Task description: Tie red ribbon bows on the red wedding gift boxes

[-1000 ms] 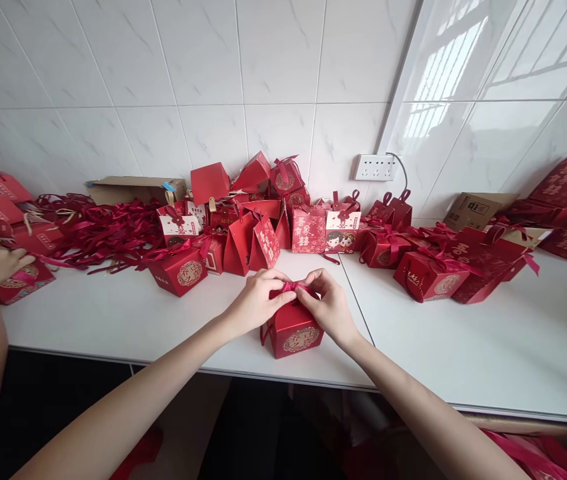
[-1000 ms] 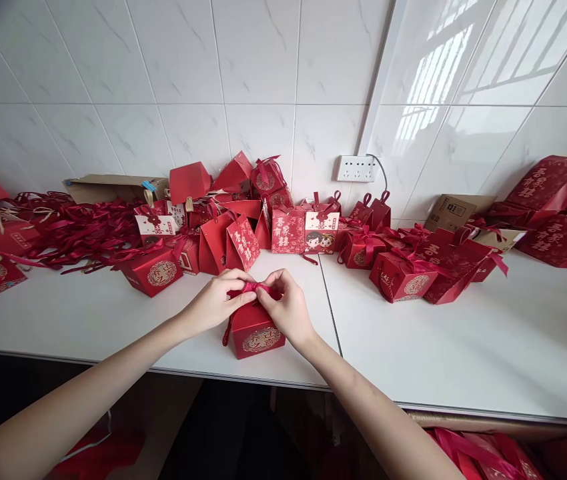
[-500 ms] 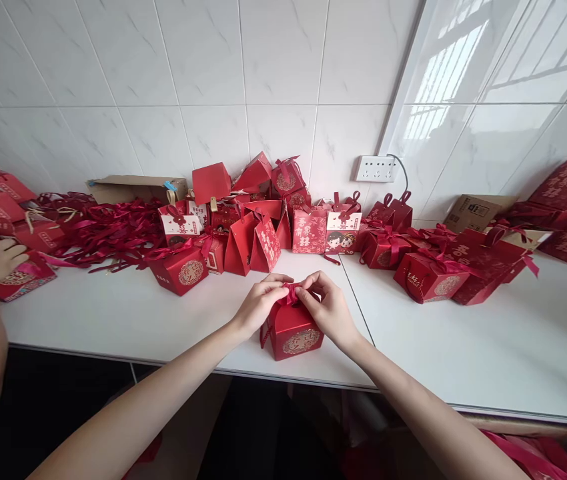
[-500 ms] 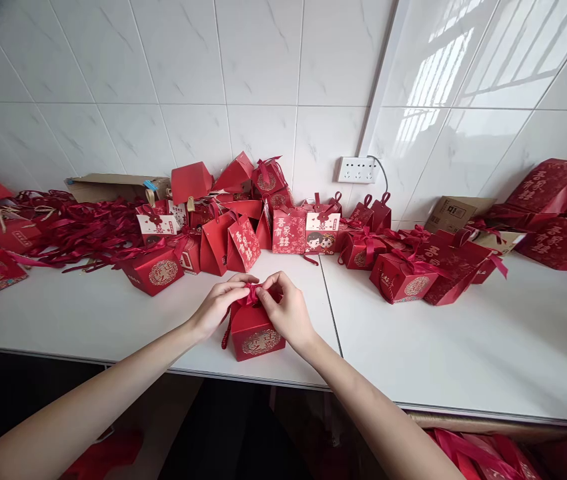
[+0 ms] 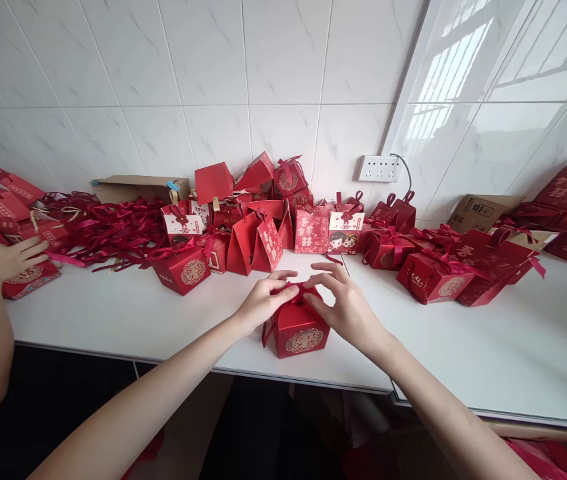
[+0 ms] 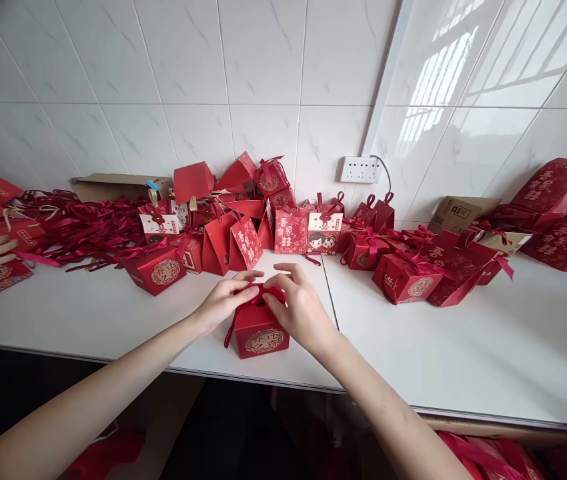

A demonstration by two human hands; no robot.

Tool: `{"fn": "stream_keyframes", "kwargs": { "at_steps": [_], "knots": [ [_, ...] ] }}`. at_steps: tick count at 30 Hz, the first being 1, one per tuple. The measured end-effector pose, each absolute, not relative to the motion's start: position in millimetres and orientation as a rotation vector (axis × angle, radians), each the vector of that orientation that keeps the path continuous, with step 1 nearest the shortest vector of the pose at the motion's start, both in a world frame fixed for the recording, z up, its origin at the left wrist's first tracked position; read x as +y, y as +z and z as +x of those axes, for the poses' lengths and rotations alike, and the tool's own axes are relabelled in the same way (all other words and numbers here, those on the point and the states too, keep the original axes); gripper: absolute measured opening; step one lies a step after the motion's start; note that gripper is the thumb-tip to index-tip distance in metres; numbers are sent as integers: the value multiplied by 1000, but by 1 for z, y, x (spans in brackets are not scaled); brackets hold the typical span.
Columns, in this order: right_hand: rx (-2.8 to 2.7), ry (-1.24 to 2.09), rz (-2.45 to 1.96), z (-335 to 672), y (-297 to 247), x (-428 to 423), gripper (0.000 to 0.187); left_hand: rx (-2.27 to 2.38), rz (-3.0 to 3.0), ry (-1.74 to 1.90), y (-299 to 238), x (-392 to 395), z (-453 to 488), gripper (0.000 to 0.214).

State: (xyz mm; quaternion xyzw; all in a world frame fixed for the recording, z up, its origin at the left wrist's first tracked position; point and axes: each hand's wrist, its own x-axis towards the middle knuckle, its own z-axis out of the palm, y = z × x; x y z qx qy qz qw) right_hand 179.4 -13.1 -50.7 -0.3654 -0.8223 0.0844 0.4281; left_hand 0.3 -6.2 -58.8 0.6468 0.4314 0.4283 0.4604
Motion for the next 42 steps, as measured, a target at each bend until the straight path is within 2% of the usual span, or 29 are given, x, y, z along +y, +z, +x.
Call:
{"fn": "stream_keyframes", "kwargs": {
  "at_steps": [4,9,18,30,37,42],
  "knots": [
    [-2199,-160,-907,185,-45,-19,8,1013,1511,1063,-58,-3,0,23],
    [-2188,-306,-830,182,-49,-16,17,964,1533,1028,-56,-1,-1,26],
    [-2266,-342,-784,183,-45,-14,22,1049,1837,958,-48,-3,-7,33],
    [-2330,-372,-820,198,-41,-15,16,1421,2094,959,-38,-14,-9,30],
    [-2405,-379,-810,212,-38,-16,13,1470,2298,980,-40,-31,-13,33],
    [-2412,-367,-789,215,-42,-16,14,1522,2228,1002,-46,-44,-8,21]
  ]
}}
